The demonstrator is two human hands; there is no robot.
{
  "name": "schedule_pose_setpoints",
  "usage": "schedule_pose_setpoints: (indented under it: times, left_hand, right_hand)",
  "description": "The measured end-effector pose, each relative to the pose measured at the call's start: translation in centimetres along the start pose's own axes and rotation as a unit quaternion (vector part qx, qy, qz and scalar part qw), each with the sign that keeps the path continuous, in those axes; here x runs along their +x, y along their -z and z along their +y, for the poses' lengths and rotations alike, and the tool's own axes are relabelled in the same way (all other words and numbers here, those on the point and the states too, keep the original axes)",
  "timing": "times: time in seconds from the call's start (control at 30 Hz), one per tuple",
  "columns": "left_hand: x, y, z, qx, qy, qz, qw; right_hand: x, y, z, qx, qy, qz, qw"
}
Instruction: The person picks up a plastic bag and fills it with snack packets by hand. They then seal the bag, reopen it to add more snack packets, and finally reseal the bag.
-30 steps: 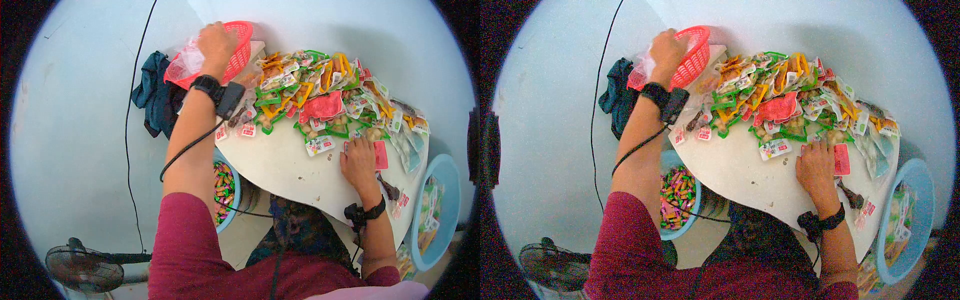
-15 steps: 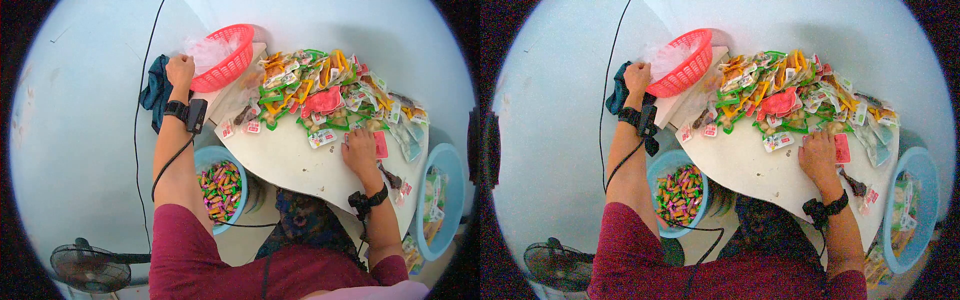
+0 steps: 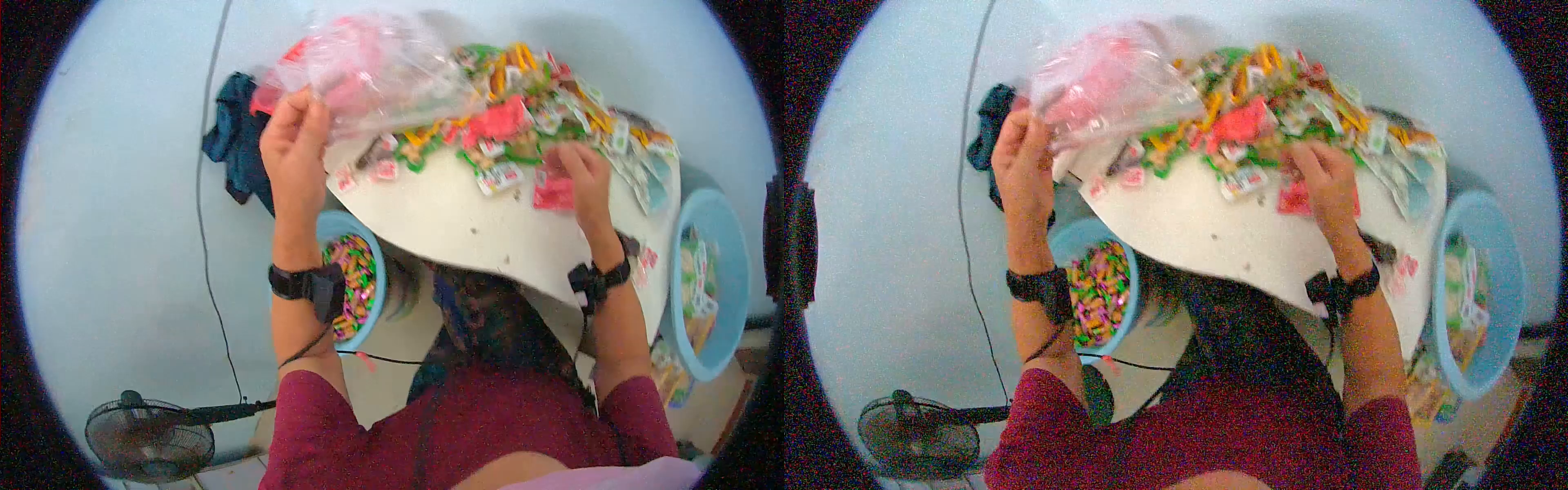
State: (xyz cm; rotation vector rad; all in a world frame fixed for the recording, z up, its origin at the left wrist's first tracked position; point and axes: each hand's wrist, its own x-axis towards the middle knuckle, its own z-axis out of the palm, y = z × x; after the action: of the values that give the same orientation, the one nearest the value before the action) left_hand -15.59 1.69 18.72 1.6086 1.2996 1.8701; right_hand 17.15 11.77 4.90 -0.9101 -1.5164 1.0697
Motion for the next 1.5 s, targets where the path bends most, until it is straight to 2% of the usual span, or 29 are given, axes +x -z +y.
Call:
schedule_pose_setpoints:
  times: [0.03, 0.07, 0.13, 0.17, 0.23, 0.33, 0.43, 0.53, 0.6, 0.7, 0.73, 0.8, 0.9, 1.0, 1.1, 1.2, 1.33, 1.5]
  left_hand:
    - [-2.8, -1.3, -0.6, -0.006, 0.024, -0.013, 1.0]
    - [-5.5, -2.8, -1.2, -0.013, 0.05, -0.029, 0.998]
    - [-9.9, -5.3, -2.5, -0.03, 0.107, -0.069, 0.991]
    - [-12.0, -6.1, -3.4, -0.039, 0.141, -0.089, 0.985]
    - [-15.9, -7.4, -4.8, -0.047, 0.221, -0.073, 0.971]
    - [-20.3, -7.8, -6.5, -0.047, 0.275, -0.039, 0.96]
    - [-22.1, -7.4, -7.0, -0.021, 0.296, -0.041, 0.954]
    - [-22.9, -6.8, -6.6, 0.034, 0.31, -0.049, 0.949]
    - [-23.1, -6.0, -6.4, 0.035, 0.349, -0.072, 0.934]
    - [-23.4, -5.0, -6.3, 0.078, 0.306, -0.16, 0.935]
    - [-23.2, -5.0, -5.9, 0.07, 0.312, -0.142, 0.937]
    - [-21.9, -5.2, -4.8, 0.055, 0.321, -0.105, 0.94]
    - [-19.3, -6.0, -3.9, 0.065, 0.291, -0.036, 0.954]
    - [-17.0, -7.6, -4.3, 0.056, 0.287, -0.032, 0.956]
    - [-15.9, -8.7, -5.4, 0.028, 0.281, -0.075, 0.956]
    - [-15.7, -8.5, -7.0, 0.027, 0.237, -0.041, 0.97]
    - [-15.2, -7.7, -6.2, -0.017, 0.248, 0.099, 0.964]
    - [-14.9, -7.9, -6.3, -0.047, 0.239, 0.146, 0.959]
  right_hand:
    - [-0.2, -0.1, -0.5, 0.151, -0.087, -0.062, 0.983]
    - [-0.4, -0.5, -1.0, 0.301, -0.171, -0.113, 0.931]
    - [-0.6, -1.1, -1.5, 0.392, -0.23, -0.187, 0.871]
    - [-0.7, -1.3, -1.2, 0.396, -0.226, -0.206, 0.866]
    - [-0.7, -1.4, -0.6, 0.405, -0.212, -0.25, 0.854]
    - [-0.7, -0.9, -0.3, 0.417, -0.208, -0.277, 0.84]
    - [-0.6, -1.2, 1.5, 0.239, -0.147, -0.292, 0.915]
    - [-0.3, -1.6, 2.4, 0.231, -0.156, -0.277, 0.919]
    - [-0.1, -1.4, 2.6, 0.302, -0.133, -0.299, 0.895]
    - [-0.4, -1.3, 1.9, 0.347, -0.139, -0.288, 0.882]
    - [-0.6, -1.3, 1.4, 0.353, -0.147, -0.275, 0.882]
    - [-0.8, -1.5, 0.9, 0.346, -0.144, -0.307, 0.875]
    - [-1.3, -1.8, 0.4, 0.329, -0.142, -0.35, 0.865]
    - [-1.7, -2.3, 0.3, 0.316, -0.153, -0.382, 0.855]
    - [-2.0, -2.5, -0.1, 0.308, -0.169, -0.399, 0.847]
    - [-1.6, -2.2, 0.5, 0.282, -0.18, -0.398, 0.854]
    - [-1.0, -2.6, 2.6, 0.248, -0.158, -0.337, 0.894]
    - [-1.4, -3.0, 0.6, 0.275, -0.219, -0.311, 0.883]
